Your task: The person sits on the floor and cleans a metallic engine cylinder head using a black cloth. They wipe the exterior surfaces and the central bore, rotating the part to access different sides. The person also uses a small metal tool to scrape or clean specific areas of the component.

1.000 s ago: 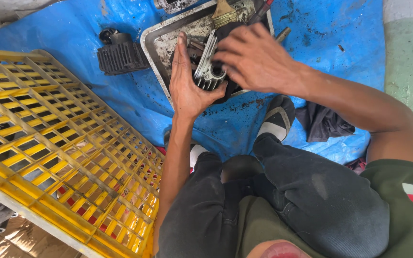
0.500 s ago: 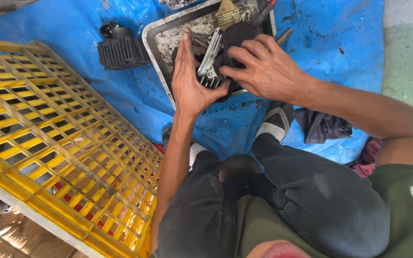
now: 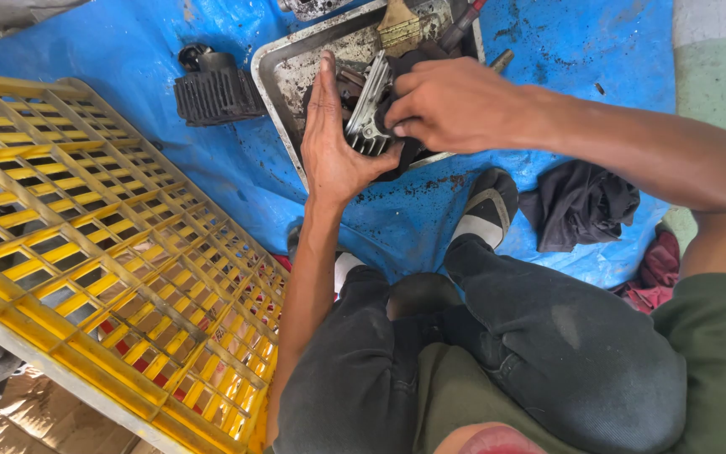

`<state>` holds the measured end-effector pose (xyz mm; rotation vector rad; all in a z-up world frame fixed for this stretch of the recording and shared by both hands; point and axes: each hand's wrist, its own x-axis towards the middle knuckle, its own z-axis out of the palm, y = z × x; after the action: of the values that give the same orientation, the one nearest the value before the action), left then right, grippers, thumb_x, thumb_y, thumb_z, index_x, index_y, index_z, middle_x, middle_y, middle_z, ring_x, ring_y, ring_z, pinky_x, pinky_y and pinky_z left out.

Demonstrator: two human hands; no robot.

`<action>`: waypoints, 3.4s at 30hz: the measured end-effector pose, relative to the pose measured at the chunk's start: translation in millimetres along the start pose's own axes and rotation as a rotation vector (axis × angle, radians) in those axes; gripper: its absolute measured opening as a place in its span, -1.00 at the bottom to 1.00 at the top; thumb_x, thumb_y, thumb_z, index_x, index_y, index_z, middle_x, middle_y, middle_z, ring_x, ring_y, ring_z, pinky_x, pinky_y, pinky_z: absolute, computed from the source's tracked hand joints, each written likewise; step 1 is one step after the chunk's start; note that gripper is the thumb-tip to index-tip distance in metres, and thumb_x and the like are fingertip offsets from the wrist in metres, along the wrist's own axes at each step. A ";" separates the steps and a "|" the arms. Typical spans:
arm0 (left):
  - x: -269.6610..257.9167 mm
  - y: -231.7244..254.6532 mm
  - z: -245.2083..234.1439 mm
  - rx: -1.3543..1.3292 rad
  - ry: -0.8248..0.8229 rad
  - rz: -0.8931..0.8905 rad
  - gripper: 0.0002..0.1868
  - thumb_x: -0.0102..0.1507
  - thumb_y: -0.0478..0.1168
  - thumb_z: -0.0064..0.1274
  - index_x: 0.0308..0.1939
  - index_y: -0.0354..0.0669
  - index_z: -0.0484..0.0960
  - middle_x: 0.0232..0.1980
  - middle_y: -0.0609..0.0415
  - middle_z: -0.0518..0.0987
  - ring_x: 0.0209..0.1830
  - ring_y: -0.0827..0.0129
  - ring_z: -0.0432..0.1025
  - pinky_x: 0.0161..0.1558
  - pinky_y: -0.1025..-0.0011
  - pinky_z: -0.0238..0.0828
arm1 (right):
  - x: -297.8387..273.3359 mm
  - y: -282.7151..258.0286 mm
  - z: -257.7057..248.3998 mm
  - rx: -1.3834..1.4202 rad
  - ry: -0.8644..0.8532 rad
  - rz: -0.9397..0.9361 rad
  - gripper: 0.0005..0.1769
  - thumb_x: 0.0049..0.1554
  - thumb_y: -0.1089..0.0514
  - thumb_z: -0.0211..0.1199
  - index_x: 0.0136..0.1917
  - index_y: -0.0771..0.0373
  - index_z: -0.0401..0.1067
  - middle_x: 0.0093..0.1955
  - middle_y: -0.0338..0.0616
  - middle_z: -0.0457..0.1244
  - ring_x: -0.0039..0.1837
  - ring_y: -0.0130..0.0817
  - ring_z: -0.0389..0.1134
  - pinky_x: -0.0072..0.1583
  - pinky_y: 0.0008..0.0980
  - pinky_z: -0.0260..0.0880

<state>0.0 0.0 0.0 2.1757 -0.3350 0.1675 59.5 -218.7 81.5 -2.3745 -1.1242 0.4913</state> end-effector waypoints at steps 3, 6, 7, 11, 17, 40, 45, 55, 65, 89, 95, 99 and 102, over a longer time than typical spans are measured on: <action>1.3 -0.4 -0.3 -0.030 -0.005 -0.011 0.48 -0.10 -0.07 0.58 0.66 -0.20 -0.17 0.67 -0.17 0.11 0.68 -0.10 0.11 0.61 0.18 0.21 | -8.1 -2.5 -23.0 0.203 -0.034 0.201 -0.71 0.22 0.03 0.27 0.16 0.14 0.59 -0.09 -0.11 0.26 0.02 -0.13 0.34 0.01 -0.10 0.35; 0.1 -4.3 1.4 -0.015 -0.014 -0.007 0.47 -0.10 -0.06 0.58 0.65 -0.22 -0.17 0.67 -0.17 0.12 0.66 -0.09 0.11 0.61 0.19 0.21 | -12.0 -3.2 3.5 0.087 0.201 0.010 -0.74 0.21 0.05 0.32 0.16 0.05 0.63 -0.08 -0.16 0.22 0.06 -0.14 0.26 0.09 -0.16 0.32; -0.3 -4.2 1.4 -0.012 -0.015 -0.007 0.47 -0.10 -0.06 0.58 0.65 -0.22 -0.17 0.67 -0.17 0.12 0.66 -0.09 0.11 0.61 0.19 0.21 | -11.1 -4.7 10.0 0.089 0.202 0.009 -0.74 0.21 0.05 0.32 0.16 0.05 0.63 -0.08 -0.16 0.22 0.06 -0.14 0.26 0.09 -0.16 0.32; 0.5 -1.4 -0.3 -0.039 -0.012 -0.013 0.45 -0.06 -0.07 0.57 0.66 -0.23 -0.17 0.68 -0.17 0.10 0.69 -0.07 0.11 0.58 0.25 0.26 | -9.2 -11.6 10.7 -0.460 0.200 -0.101 -0.57 0.05 0.04 0.37 0.22 -0.03 0.61 -0.05 -0.27 0.20 0.10 -0.26 0.24 0.06 -0.25 0.29; 0.2 -2.6 0.2 -0.027 -0.004 0.005 0.47 -0.06 -0.07 0.58 0.67 -0.22 -0.18 0.68 -0.16 0.10 0.70 -0.06 0.10 0.62 0.22 0.20 | -7.3 -8.8 7.0 -0.399 0.228 -0.130 -0.53 0.03 0.04 0.39 0.24 -0.07 0.59 -0.01 -0.25 0.20 0.12 -0.24 0.23 0.09 -0.24 0.26; 2.0 1.2 -3.0 -0.036 -0.025 0.007 0.46 -0.06 -0.10 0.56 0.67 -0.22 -0.20 0.68 -0.19 0.11 0.70 -0.08 0.08 0.66 0.19 0.14 | -36.1 31.6 -6.8 0.072 0.369 0.147 -0.63 0.13 0.30 0.38 0.22 0.12 0.55 0.25 -0.22 0.26 0.31 -0.23 0.33 0.24 -0.19 0.46; 1.2 0.2 -2.6 0.001 -0.020 0.038 0.47 -0.07 -0.10 0.57 0.66 -0.25 -0.21 0.67 -0.23 0.10 0.70 -0.08 0.07 0.66 0.19 0.11 | -29.3 46.6 28.3 -0.319 0.218 -0.136 -0.23 -0.16 0.32 0.34 0.37 0.10 0.51 0.53 -0.10 0.20 0.41 -0.09 0.30 0.14 -0.27 0.50; 4.7 10.8 -6.0 -0.027 -0.011 -0.012 0.45 -0.06 -0.11 0.57 0.65 -0.31 -0.17 0.67 -0.23 0.14 0.66 -0.09 0.16 0.62 0.21 0.18 | -39.3 30.7 31.6 0.249 0.524 0.005 -0.62 0.15 0.35 0.43 0.25 0.30 0.51 0.36 0.02 0.28 0.35 0.00 0.37 0.31 -0.12 0.46; -0.3 9.1 -0.9 -0.033 0.078 -0.013 0.36 -0.03 -0.15 0.53 0.65 -0.30 -0.10 0.66 -0.24 0.18 0.58 -0.04 0.26 0.39 0.28 0.43 | -48.1 35.2 96.2 0.525 0.941 0.311 -0.73 0.21 0.44 0.32 0.19 0.42 0.49 0.25 0.15 0.34 0.28 0.02 0.40 0.33 -0.20 0.41; -0.1 18.3 -5.1 0.018 0.024 -0.059 0.41 -0.04 -0.15 0.57 0.65 -0.33 -0.13 0.66 -0.28 0.17 0.63 -0.07 0.23 0.51 0.24 0.28 | -28.2 23.5 127.0 0.531 0.942 0.307 -0.70 0.17 0.40 0.24 0.18 0.36 0.51 0.27 0.10 0.29 0.33 -0.13 0.35 0.32 -0.31 0.35; -1.5 16.1 -6.3 0.031 0.031 -0.030 0.41 -0.03 -0.16 0.57 0.66 -0.32 -0.14 0.66 -0.27 0.17 0.66 -0.06 0.20 0.57 0.23 0.23 | -31.3 24.2 140.5 0.990 1.008 0.740 -0.72 0.20 0.34 0.23 0.20 0.38 0.50 0.20 0.12 0.35 0.21 -0.11 0.37 0.26 -0.20 0.31; -2.9 12.3 -5.1 0.036 0.037 -0.023 0.41 -0.04 -0.15 0.57 0.65 -0.33 -0.13 0.66 -0.27 0.18 0.65 -0.03 0.22 0.60 0.23 0.20 | -38.0 14.8 193.5 0.049 0.703 0.468 -0.83 -0.07 0.31 0.31 -0.14 0.34 0.52 0.35 0.30 0.20 0.42 0.19 0.20 0.37 -0.02 0.31; -4.8 9.0 -3.9 0.032 0.035 -0.011 0.39 -0.02 -0.16 0.57 0.66 -0.31 -0.13 0.67 -0.28 0.15 0.62 -0.03 0.18 0.57 0.26 0.15 | -25.3 1.8 196.6 -0.095 0.564 0.449 -0.78 0.01 0.21 0.37 -0.07 0.34 0.56 0.40 0.16 0.18 0.47 0.12 0.15 0.31 0.05 0.25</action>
<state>-7.3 -1.0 8.1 2.2032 -0.3020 0.2057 -52.7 -189.5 -79.3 -2.6066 -0.3727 -0.1073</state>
